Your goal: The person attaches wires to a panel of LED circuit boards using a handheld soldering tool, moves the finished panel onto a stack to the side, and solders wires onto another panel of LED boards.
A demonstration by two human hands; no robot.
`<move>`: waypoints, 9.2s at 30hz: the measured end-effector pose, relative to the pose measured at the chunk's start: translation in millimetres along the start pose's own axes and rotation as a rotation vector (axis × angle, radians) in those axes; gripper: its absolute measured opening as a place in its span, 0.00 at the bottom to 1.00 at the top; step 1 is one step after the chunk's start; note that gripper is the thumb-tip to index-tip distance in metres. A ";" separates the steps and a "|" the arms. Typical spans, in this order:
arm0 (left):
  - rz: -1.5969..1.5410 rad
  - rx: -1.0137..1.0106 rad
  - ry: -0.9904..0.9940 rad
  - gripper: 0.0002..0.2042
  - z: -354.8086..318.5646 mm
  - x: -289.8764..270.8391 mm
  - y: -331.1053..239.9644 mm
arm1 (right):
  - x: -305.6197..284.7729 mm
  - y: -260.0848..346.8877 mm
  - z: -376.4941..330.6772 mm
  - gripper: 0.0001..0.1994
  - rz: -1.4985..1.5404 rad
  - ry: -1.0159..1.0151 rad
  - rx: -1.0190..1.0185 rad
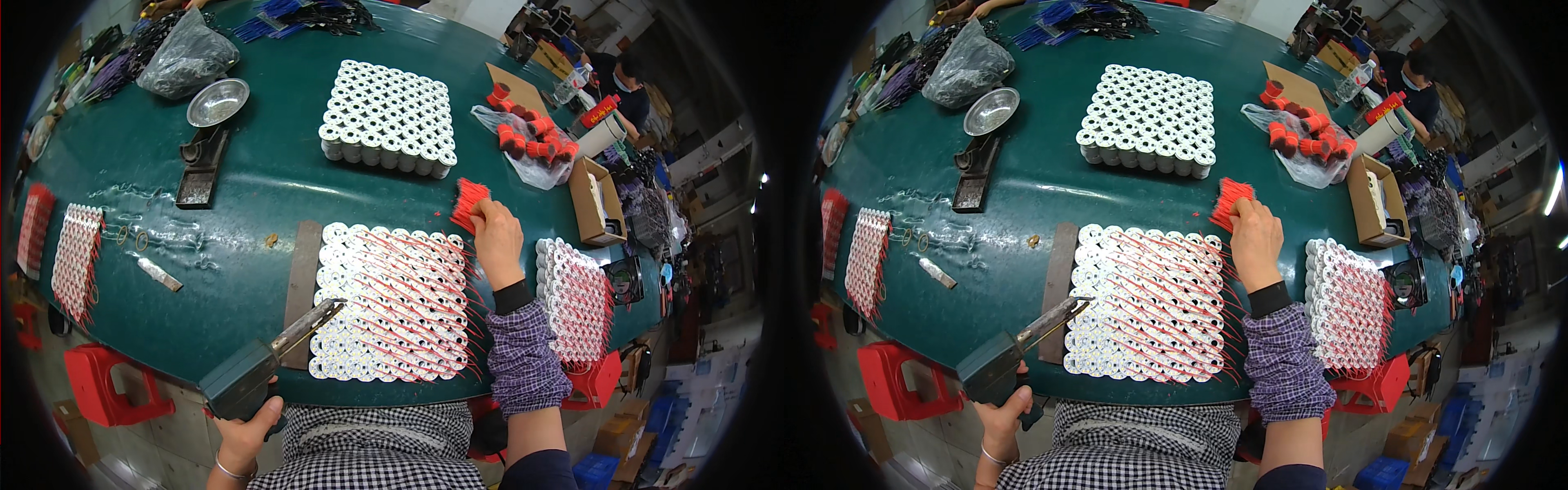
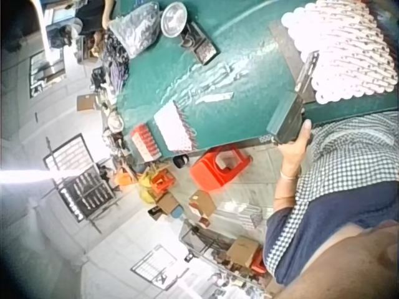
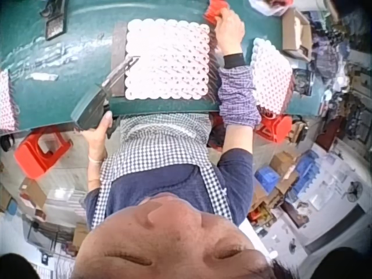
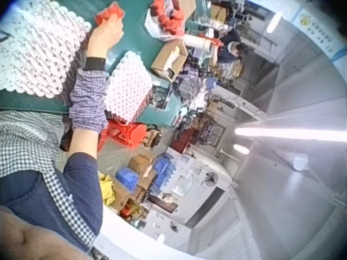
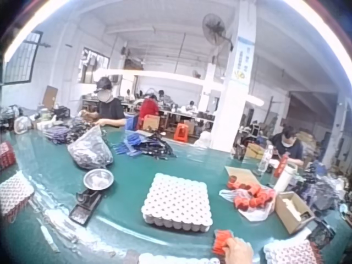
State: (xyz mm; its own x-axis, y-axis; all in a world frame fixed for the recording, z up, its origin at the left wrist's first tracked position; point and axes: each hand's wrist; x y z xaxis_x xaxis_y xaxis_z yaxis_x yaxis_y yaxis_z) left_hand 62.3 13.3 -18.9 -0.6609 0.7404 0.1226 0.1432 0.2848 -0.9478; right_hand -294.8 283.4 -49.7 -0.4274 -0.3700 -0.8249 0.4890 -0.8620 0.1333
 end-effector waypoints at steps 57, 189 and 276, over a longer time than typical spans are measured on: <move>0.483 0.285 0.193 0.11 -25.6 -10.8 3.3 | -79.2 160.8 -132.1 0.10 0.475 0.170 -0.277; 0.483 0.340 0.126 0.12 -42.2 -38.1 3.5 | -84.5 188.7 -154.5 0.11 0.538 0.125 -0.191; 0.570 0.453 0.111 0.10 -47.8 -50.2 11.4 | -85.9 199.9 -158.9 0.10 0.495 0.142 -0.209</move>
State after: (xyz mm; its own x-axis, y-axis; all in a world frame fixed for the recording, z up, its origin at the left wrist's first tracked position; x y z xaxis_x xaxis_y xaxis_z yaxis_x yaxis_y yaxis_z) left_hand 132.3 8.4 -21.8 -0.4931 0.7625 -0.4190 0.1082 -0.4241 -0.8991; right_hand -39.5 197.9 -39.5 -0.0088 -0.6504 -0.7595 0.7517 -0.5052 0.4239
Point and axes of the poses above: each hand's wrist, its own z-axis towards the middle knuckle, its own x-axis out of the palm, y = z × x, and after that the axes turned 5 degrees about -y, right-handed
